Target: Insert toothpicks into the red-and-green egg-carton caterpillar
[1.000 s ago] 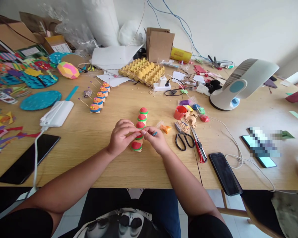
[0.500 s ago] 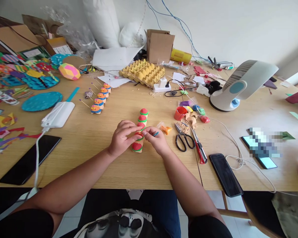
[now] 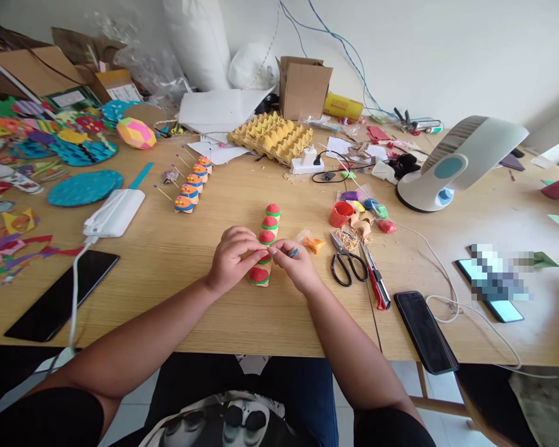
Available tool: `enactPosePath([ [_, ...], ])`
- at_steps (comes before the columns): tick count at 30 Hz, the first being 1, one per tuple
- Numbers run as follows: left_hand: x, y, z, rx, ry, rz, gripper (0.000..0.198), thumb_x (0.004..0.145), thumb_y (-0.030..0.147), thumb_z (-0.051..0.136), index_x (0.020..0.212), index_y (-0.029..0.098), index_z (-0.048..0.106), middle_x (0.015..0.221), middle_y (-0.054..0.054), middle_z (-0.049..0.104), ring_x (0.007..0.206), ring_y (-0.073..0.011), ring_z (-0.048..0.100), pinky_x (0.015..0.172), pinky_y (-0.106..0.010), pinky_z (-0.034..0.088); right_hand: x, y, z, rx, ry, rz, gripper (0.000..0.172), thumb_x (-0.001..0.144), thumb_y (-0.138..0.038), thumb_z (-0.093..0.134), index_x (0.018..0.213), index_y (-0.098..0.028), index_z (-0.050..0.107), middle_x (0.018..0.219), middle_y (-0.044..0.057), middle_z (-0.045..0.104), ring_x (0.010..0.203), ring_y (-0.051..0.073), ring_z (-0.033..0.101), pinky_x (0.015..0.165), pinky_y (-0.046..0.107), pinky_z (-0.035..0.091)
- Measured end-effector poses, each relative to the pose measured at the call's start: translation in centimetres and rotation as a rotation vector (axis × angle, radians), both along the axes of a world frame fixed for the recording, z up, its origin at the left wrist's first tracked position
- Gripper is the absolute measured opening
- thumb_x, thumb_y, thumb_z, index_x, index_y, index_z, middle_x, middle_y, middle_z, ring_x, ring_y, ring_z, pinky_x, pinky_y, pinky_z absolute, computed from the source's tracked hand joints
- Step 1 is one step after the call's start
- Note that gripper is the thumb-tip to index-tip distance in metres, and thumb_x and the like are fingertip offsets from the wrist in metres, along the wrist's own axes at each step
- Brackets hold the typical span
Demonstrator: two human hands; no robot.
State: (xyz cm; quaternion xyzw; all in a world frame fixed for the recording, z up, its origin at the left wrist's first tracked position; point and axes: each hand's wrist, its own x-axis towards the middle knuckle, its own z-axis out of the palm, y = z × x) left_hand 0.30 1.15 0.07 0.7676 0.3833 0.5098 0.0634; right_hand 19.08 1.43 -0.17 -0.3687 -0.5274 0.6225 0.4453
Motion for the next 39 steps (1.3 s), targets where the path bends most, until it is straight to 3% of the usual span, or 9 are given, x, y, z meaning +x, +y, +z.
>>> enactPosePath([
  [13, 0.1, 0.1, -0.1, 0.030, -0.017, -0.017, 0.010, 0.095, 0.032, 0.070, 0.093, 0.025, 0.077, 0.087, -0.001, 0.075, 0.090, -0.0181, 0.065, 0.086, -0.037, 0.049, -0.1, 0.1, 0.1, -0.012, 0.002, -0.010, 0.042, 0.078, -0.057, 0.081, 0.079, -0.018, 0.065, 0.063, -0.005, 0.048, 0.058, 0.010, 0.035, 0.055, 0.027, 0.025],
  [26, 0.1, 0.0, 0.1, 0.023, -0.021, -0.026, 0.015, 0.095, 0.037, 0.070, 0.087, 0.024, 0.074, 0.086, -0.001, 0.074, 0.091, -0.0188, 0.066, 0.087, -0.038, 0.049, 0.1, 0.0, 0.0, -0.034, 0.011, 0.024, 0.040, 0.079, -0.055, 0.080, 0.082, -0.018, 0.066, 0.064, -0.004, 0.049, 0.058, 0.010, 0.036, 0.055, 0.026, 0.027],
  [33, 0.1, 0.0, 0.0, 0.006, 0.007, 0.022, 0.016, 0.096, 0.036, 0.068, 0.088, 0.025, 0.075, 0.085, -0.002, 0.075, 0.089, -0.0187, 0.066, 0.087, -0.038, 0.049, -0.1, 0.3, -0.5, 0.105, -0.121, -0.046, 0.050, 0.091, -0.068, 0.061, 0.075, -0.020, 0.061, 0.065, -0.002, 0.050, 0.060, 0.013, 0.039, 0.058, 0.029, 0.032],
  [36, 0.0, 0.1, -0.2, 0.005, -0.013, 0.056, 0.015, 0.096, 0.035, 0.067, 0.089, 0.025, 0.074, 0.085, -0.002, 0.075, 0.088, -0.0185, 0.065, 0.088, -0.038, 0.050, 0.1, -0.2, 1.3, 0.324, -0.307, -0.223, 0.051, 0.096, -0.067, 0.052, 0.076, -0.022, 0.064, 0.070, 0.002, 0.055, 0.070, 0.018, 0.051, 0.069, 0.033, 0.041],
  [39, 0.0, 0.1, -0.3, 0.009, -0.036, 0.071, 0.016, 0.097, 0.036, 0.066, 0.087, 0.024, 0.073, 0.083, -0.002, 0.073, 0.088, -0.0186, 0.065, 0.088, -0.038, 0.050, 1.0, -2.5, 5.1, 0.516, -0.433, -0.393, 0.044, 0.105, -0.054, 0.041, 0.085, -0.023, 0.065, 0.081, 0.005, 0.061, 0.080, 0.022, 0.057, 0.078, 0.037, 0.043],
])
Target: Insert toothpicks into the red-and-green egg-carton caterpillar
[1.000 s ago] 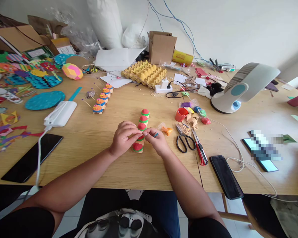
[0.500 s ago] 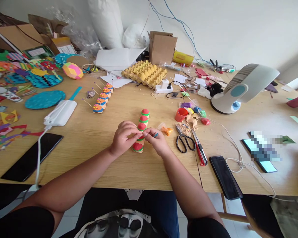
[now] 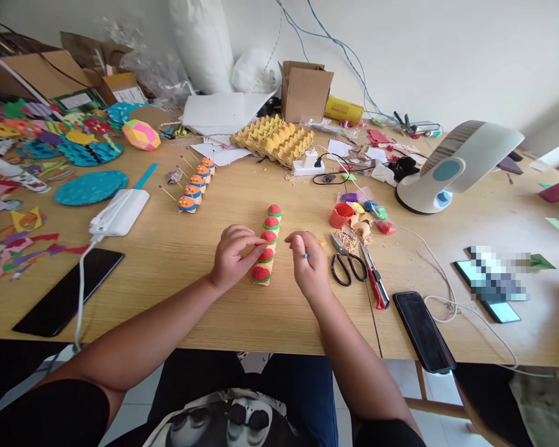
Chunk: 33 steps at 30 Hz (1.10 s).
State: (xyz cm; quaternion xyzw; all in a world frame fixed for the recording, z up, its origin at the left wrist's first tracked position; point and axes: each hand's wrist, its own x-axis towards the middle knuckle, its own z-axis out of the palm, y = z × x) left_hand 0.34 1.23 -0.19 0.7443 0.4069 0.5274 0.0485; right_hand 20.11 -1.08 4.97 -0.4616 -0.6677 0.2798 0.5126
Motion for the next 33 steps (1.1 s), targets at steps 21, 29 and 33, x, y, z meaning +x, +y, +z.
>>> enactPosePath([
  [21, 0.1, -0.1, 0.2, 0.064, -0.070, -0.019, 0.007, 0.095, 0.024, 0.067, 0.089, 0.024, 0.071, 0.082, 0.000, 0.072, 0.087, -0.0179, 0.064, 0.088, -0.037, 0.048, 21.2, -19.5, -8.5, -0.022, -1.123, -0.799, 0.033, 0.098, -0.045, 0.041, 0.087, -0.022, 0.062, 0.119, 0.013, 0.067, 0.094, 0.029, 0.064, 0.106, 0.054, 0.040],
  [29, 0.4, -0.4, 0.2, 0.068, -0.025, -0.048, 0.008, 0.095, 0.028, 0.068, 0.089, 0.025, 0.072, 0.082, 0.000, 0.072, 0.089, -0.0190, 0.064, 0.089, -0.038, 0.048, 9.7, -13.6, -4.0, 0.124, -0.683, -0.270, 0.017, 0.102, -0.022, 0.045, 0.091, -0.023, 0.058, 0.113, 0.012, 0.066, 0.109, 0.028, 0.061, 0.101, 0.052, 0.042],
  [33, 0.3, -0.4, 0.3, 0.063, -0.028, -0.049, 0.007, 0.095, 0.027, 0.068, 0.090, 0.024, 0.072, 0.083, -0.001, 0.073, 0.089, -0.0190, 0.064, 0.089, -0.038, 0.048, 2.3, -7.3, -1.4, -0.032, -0.304, 0.105, 0.020, 0.107, -0.026, 0.040, 0.112, -0.024, 0.059, 0.107, 0.009, 0.065, 0.102, 0.023, 0.061, 0.089, 0.040, 0.048],
])
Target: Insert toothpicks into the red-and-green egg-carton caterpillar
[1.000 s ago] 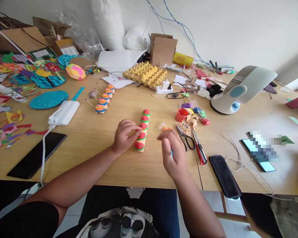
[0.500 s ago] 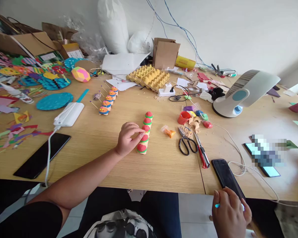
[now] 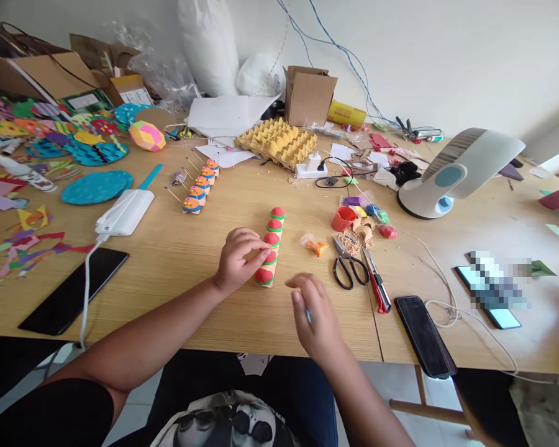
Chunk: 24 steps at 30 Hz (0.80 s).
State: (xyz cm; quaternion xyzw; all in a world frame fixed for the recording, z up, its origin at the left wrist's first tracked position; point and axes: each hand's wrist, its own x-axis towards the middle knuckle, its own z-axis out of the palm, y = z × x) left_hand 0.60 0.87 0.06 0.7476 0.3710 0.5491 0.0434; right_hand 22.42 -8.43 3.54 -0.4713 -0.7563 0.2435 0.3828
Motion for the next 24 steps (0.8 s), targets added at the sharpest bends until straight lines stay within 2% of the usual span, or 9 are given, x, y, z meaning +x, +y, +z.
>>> enactPosePath([
  [2, -0.1, 0.1, 0.0, 0.006, 0.000, 0.012, 0.007, 0.095, 0.028, 0.069, 0.091, 0.024, 0.073, 0.084, -0.001, 0.073, 0.089, -0.0188, 0.064, 0.088, -0.038, 0.048, -2.4, 3.4, 0.4, -0.067, 0.173, 0.046, 0.023, 0.108, -0.032, 0.039, 0.113, -0.024, 0.060, 0.095, 0.005, 0.063, 0.084, 0.019, 0.060, 0.078, 0.035, 0.048],
  [3, -0.2, 0.1, 0.1, 0.008, 0.002, 0.019, 0.007, 0.095, 0.028, 0.069, 0.091, 0.024, 0.073, 0.084, -0.001, 0.073, 0.089, -0.0186, 0.064, 0.088, -0.038, 0.049, -3.1, 5.1, 0.2, -0.066, 0.253, -0.018, 0.025, 0.108, -0.036, 0.039, 0.112, -0.024, 0.060, 0.089, 0.003, 0.060, 0.080, 0.019, 0.058, 0.074, 0.034, 0.047],
  [5, -0.2, 0.1, 0.1, 0.011, 0.004, 0.035, 0.006, 0.095, 0.026, 0.069, 0.091, 0.024, 0.073, 0.085, -0.001, 0.073, 0.088, -0.0183, 0.064, 0.088, -0.038, 0.049, -4.0, 7.8, -0.9, -0.044, 0.347, -0.157, 0.026, 0.107, -0.039, 0.040, 0.110, -0.024, 0.060, 0.082, 0.001, 0.056, 0.078, 0.019, 0.055, 0.073, 0.033, 0.045],
  [8, -0.2, 0.1, 0.0, 0.008, 0.002, 0.043, 0.005, 0.095, 0.024, 0.068, 0.092, 0.024, 0.072, 0.085, -0.001, 0.072, 0.088, -0.0180, 0.064, 0.089, -0.038, 0.049, -4.0, 9.8, -3.2, -0.009, 0.415, -0.234, 0.028, 0.107, -0.041, 0.039, 0.110, -0.022, 0.060, 0.079, 0.000, 0.052, 0.076, 0.018, 0.053, 0.073, 0.033, 0.045],
  [11, -0.1, 0.0, -0.1, 0.013, 0.015, 0.027, 0.004, 0.094, 0.024, 0.069, 0.091, 0.024, 0.072, 0.085, -0.001, 0.072, 0.088, -0.0181, 0.064, 0.088, -0.038, 0.049, -3.7, 9.9, -4.9, 0.059, 0.351, -0.188, 0.029, 0.108, -0.041, 0.038, 0.113, -0.022, 0.061, 0.088, 0.004, 0.059, 0.083, 0.019, 0.056, 0.080, 0.036, 0.046],
  [14, -0.1, 0.0, -0.3, 0.035, 0.029, 0.014, 0.002, 0.093, 0.024, 0.071, 0.092, 0.024, 0.072, 0.085, -0.001, 0.072, 0.090, -0.0187, 0.064, 0.089, -0.038, 0.050, -3.8, 9.6, -5.2, 0.143, 0.280, -0.147, 0.029, 0.108, -0.041, 0.039, 0.113, -0.022, 0.061, 0.099, 0.007, 0.064, 0.092, 0.022, 0.059, 0.087, 0.039, 0.047],
  [21, -0.3, 0.0, -0.5, 0.003, 0.037, 0.023, 0.002, 0.093, 0.025, 0.071, 0.092, 0.024, 0.073, 0.086, -0.002, 0.074, 0.092, -0.0204, 0.065, 0.090, -0.040, 0.051, -4.7, 9.3, -5.3, -0.003, 0.333, 0.040, 0.037, 0.108, -0.048, 0.037, 0.122, -0.023, 0.061, 0.100, 0.007, 0.066, 0.091, 0.021, 0.064, 0.084, 0.037, 0.052],
  [24, -0.3, -0.1, -0.4, 0.003, 0.055, 0.016, 0.003, 0.093, 0.027, 0.071, 0.092, 0.025, 0.073, 0.086, -0.002, 0.075, 0.093, -0.0208, 0.065, 0.090, -0.041, 0.051, -4.7, 9.3, -5.4, -0.018, 0.337, 0.066, 0.037, 0.109, -0.046, 0.037, 0.124, -0.023, 0.060, 0.097, 0.006, 0.067, 0.087, 0.020, 0.065, 0.081, 0.035, 0.052],
])
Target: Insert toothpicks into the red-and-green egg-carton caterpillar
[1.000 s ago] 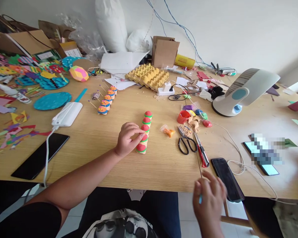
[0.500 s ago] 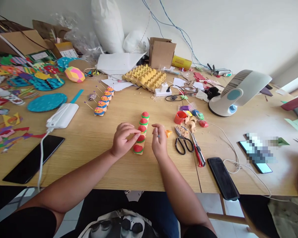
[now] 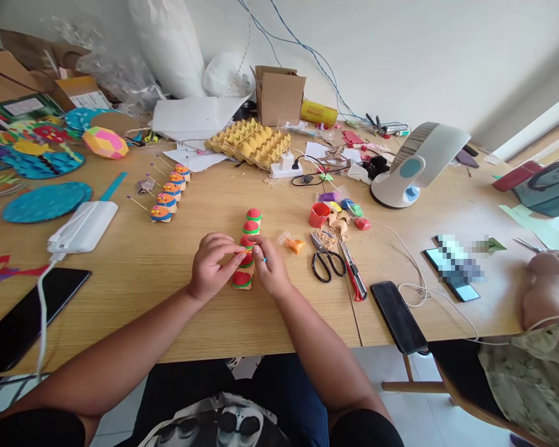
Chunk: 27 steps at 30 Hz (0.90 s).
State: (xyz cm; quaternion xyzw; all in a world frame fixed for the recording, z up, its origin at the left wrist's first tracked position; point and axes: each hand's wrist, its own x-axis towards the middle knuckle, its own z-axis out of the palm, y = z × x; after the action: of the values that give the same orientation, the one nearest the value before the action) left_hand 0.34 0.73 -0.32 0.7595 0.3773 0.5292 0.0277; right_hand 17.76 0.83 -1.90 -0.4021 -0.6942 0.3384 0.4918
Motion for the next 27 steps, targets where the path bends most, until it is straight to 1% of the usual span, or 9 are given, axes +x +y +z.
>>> enactPosePath([
  [4, -0.1, 0.0, 0.0, 0.015, -0.010, 0.004, 0.003, 0.093, 0.027, 0.072, 0.093, 0.024, 0.073, 0.086, -0.002, 0.074, 0.093, -0.0207, 0.064, 0.090, -0.041, 0.051, 0.9, -1.1, 2.8, 0.129, -0.204, -0.119, 0.033, 0.109, -0.036, 0.035, 0.125, -0.022, 0.060, 0.097, 0.008, 0.068, 0.091, 0.022, 0.064, 0.084, 0.037, 0.050],
  [7, -0.2, 0.2, -0.1, 0.019, -0.025, 0.023, 0.004, 0.093, 0.028, 0.072, 0.093, 0.024, 0.073, 0.086, -0.002, 0.072, 0.094, -0.0204, 0.063, 0.090, -0.040, 0.050, 3.1, -3.5, 6.3, 0.257, -0.463, -0.328, 0.028, 0.105, -0.026, 0.041, 0.123, -0.024, 0.062, 0.118, 0.012, 0.066, 0.108, 0.027, 0.061, 0.094, 0.043, 0.045],
  [9, -0.2, 0.3, -0.2, 0.033, -0.038, 0.024, 0.004, 0.093, 0.029, 0.071, 0.092, 0.025, 0.073, 0.084, -0.002, 0.072, 0.093, -0.0201, 0.064, 0.091, -0.040, 0.050, 5.6, -5.6, 7.4, 0.251, -0.604, -0.476, 0.024, 0.102, -0.023, 0.045, 0.116, -0.025, 0.064, 0.124, 0.013, 0.064, 0.116, 0.030, 0.057, 0.099, 0.047, 0.041],
  [11, -0.1, 0.3, -0.3, 0.017, -0.039, 0.021, 0.005, 0.094, 0.028, 0.070, 0.092, 0.025, 0.073, 0.085, -0.002, 0.072, 0.094, -0.0201, 0.064, 0.091, -0.040, 0.050, 8.9, -7.8, 6.6, 0.200, -0.735, -0.661, 0.021, 0.100, -0.024, 0.046, 0.110, -0.024, 0.065, 0.122, 0.013, 0.063, 0.112, 0.031, 0.056, 0.098, 0.048, 0.040],
  [13, -0.1, 0.4, -0.3, 0.001, -0.043, 0.024, 0.007, 0.094, 0.030, 0.069, 0.091, 0.026, 0.073, 0.085, -0.001, 0.072, 0.093, -0.0199, 0.064, 0.091, -0.040, 0.050, 12.7, -10.0, 4.3, 0.118, -0.887, -0.806, 0.021, 0.098, -0.026, 0.047, 0.108, -0.023, 0.065, 0.120, 0.015, 0.063, 0.110, 0.033, 0.056, 0.099, 0.051, 0.038],
  [16, 0.0, 0.4, -0.2, -0.028, -0.040, 0.032, 0.012, 0.096, 0.033, 0.067, 0.090, 0.025, 0.074, 0.083, -0.002, 0.071, 0.092, -0.0198, 0.064, 0.091, -0.040, 0.050, 17.9, -13.2, 0.2, -0.004, -1.039, -0.914, 0.024, 0.092, -0.029, 0.048, 0.109, -0.022, 0.063, 0.124, 0.016, 0.060, 0.116, 0.036, 0.054, 0.101, 0.055, 0.037],
  [18, 0.1, 0.4, -0.1, -0.043, -0.042, 0.037, 0.014, 0.096, 0.034, 0.066, 0.088, 0.025, 0.074, 0.083, -0.002, 0.071, 0.091, -0.0198, 0.064, 0.091, -0.040, 0.050, 20.2, -14.9, -1.4, -0.070, -1.085, -0.939, 0.027, 0.092, -0.034, 0.047, 0.110, -0.021, 0.062, 0.126, 0.017, 0.058, 0.114, 0.036, 0.055, 0.102, 0.056, 0.036],
  [21, 0.1, 0.3, 0.0, -0.044, -0.045, 0.036, 0.015, 0.097, 0.034, 0.065, 0.088, 0.025, 0.073, 0.083, -0.002, 0.071, 0.091, -0.0199, 0.064, 0.090, -0.040, 0.050, 21.5, -16.2, -1.7, -0.116, -1.112, -0.956, 0.028, 0.095, -0.039, 0.042, 0.106, -0.022, 0.061, 0.120, 0.016, 0.059, 0.109, 0.035, 0.058, 0.104, 0.055, 0.036],
  [27, 0.1, 0.3, -0.1, -0.013, -0.058, 0.017, 0.010, 0.095, 0.031, 0.068, 0.089, 0.025, 0.073, 0.084, -0.002, 0.072, 0.091, -0.0194, 0.063, 0.091, -0.040, 0.050, 20.6, -16.0, -0.9, -0.124, -1.122, -0.979, 0.031, 0.097, -0.042, 0.039, 0.107, -0.021, 0.060, 0.122, 0.016, 0.058, 0.110, 0.034, 0.057, 0.106, 0.056, 0.034],
])
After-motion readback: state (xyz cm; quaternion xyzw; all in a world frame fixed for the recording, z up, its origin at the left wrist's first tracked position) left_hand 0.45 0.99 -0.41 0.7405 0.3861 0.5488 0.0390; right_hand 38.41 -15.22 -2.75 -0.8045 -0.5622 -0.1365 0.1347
